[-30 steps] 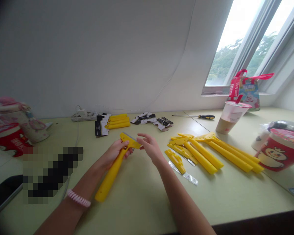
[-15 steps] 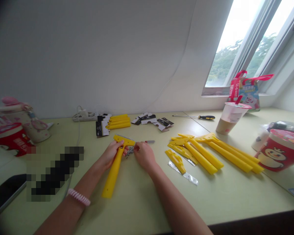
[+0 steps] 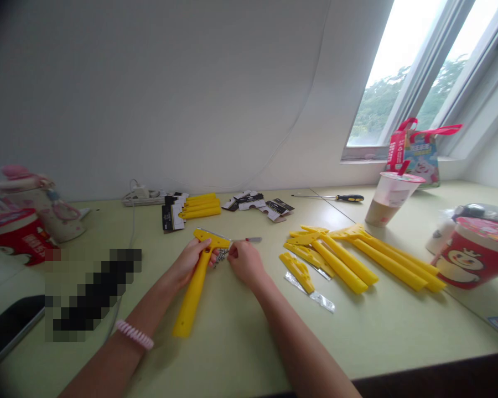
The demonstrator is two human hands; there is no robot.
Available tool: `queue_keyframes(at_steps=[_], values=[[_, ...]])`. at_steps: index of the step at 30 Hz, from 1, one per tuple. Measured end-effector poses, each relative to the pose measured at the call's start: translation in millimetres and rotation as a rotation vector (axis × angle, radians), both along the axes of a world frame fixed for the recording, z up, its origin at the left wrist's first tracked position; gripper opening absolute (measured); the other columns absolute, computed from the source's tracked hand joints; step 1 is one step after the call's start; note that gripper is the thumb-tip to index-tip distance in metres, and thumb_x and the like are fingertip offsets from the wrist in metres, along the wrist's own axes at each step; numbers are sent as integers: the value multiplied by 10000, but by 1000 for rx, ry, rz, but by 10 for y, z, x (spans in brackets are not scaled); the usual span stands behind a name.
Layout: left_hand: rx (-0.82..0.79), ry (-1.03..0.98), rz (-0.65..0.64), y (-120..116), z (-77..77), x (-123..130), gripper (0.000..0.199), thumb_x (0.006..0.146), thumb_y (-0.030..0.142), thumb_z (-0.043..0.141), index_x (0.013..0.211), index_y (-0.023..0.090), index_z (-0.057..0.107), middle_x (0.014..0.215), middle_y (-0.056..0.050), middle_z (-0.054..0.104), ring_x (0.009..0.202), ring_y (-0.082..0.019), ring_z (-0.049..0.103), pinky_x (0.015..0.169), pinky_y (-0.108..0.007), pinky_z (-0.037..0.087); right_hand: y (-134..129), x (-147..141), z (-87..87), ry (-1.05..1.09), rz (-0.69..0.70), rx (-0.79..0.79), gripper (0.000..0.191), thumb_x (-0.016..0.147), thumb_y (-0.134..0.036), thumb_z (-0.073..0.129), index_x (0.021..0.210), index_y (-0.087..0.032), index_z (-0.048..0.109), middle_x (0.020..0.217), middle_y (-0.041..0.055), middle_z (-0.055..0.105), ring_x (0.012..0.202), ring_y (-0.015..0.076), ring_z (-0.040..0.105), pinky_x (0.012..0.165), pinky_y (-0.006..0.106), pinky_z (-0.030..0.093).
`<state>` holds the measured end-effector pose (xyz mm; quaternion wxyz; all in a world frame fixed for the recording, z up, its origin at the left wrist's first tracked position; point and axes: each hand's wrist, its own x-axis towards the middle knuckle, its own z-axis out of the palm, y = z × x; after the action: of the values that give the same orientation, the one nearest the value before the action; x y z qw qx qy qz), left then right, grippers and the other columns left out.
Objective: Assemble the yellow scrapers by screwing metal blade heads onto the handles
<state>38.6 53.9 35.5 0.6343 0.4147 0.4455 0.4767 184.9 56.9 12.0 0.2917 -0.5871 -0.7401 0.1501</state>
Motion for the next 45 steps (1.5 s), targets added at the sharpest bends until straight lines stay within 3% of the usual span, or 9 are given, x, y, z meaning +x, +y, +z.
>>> queue_keyframes(at_steps=[10, 13, 18, 23, 28, 32, 37, 41, 45], values=[[-16, 44, -81, 9, -54, -8, 74, 817, 199, 412, 853, 137, 391, 603, -47, 565, 438, -88, 517, 421, -191, 394, 82, 171, -7, 72, -32, -115, 97, 622, -101, 560, 616, -164, 633, 665, 31, 632, 612, 125, 520, 562, 221, 352], [-33, 75, -151, -22, -49, 8, 85, 815, 206, 414, 863, 140, 389, 613, -44, 565, 429, -82, 514, 415, -185, 388, 106, 299, 85, 226, -90, -62, 76, 664, -188, 565, 655, -160, 635, 658, 26, 619, 613, 124, 511, 584, 231, 369], [-21, 130, -307, -124, -30, 84, 147, 802, 256, 443, 882, 141, 399, 627, -39, 568, 427, -84, 519, 410, -187, 385, 37, 288, 225, 592, 62, -113, 208, 659, -351, 605, 733, -162, 649, 747, 26, 616, 702, 139, 538, 654, 243, 413], [43, 125, -364, -173, -59, 156, 283, 796, 335, 460, 986, 135, 397, 591, -16, 552, 392, -92, 497, 375, -193, 370, -2, 92, 198, 680, 163, -108, 182, 641, -319, 620, 719, -162, 668, 968, 62, 590, 829, 160, 561, 697, 245, 439], [59, 135, -381, -169, -96, 165, 321, 806, 366, 442, 1009, 119, 403, 589, -19, 545, 392, -93, 497, 371, -194, 376, -6, 34, 177, 668, 155, -148, 159, 646, -296, 603, 721, -164, 650, 801, 32, 615, 708, 133, 553, 638, 237, 437], [80, 128, -393, -167, -89, 157, 320, 813, 352, 431, 1027, 116, 405, 596, -22, 548, 396, -90, 498, 370, -188, 373, -44, 12, 204, 774, 118, -265, 186, 623, -307, 614, 740, -163, 620, 650, -1, 585, 599, 118, 529, 552, 226, 414], [69, 160, -402, -178, -82, 151, 357, 802, 350, 453, 1069, 118, 400, 602, -20, 550, 390, -92, 498, 365, -192, 376, -70, 16, 200, 938, 106, -364, 221, 590, -261, 633, 774, -183, 540, 730, -10, 578, 641, 116, 550, 570, 216, 425], [80, 168, -427, -189, -99, 153, 398, 799, 370, 457, 1110, 128, 404, 610, -25, 557, 382, -93, 494, 365, -200, 380, -77, -3, 166, 873, 95, -380, 209, 655, -221, 564, 842, -200, 474, 789, -5, 539, 705, 115, 549, 598, 210, 443], [96, 144, -395, -178, -95, 149, 385, 794, 358, 465, 1102, 133, 415, 595, -18, 557, 377, -98, 495, 363, -205, 376, -81, -53, 187, 705, 65, -278, 222, 726, -256, 504, 936, -211, 448, 847, 10, 527, 736, 116, 540, 609, 211, 450]])
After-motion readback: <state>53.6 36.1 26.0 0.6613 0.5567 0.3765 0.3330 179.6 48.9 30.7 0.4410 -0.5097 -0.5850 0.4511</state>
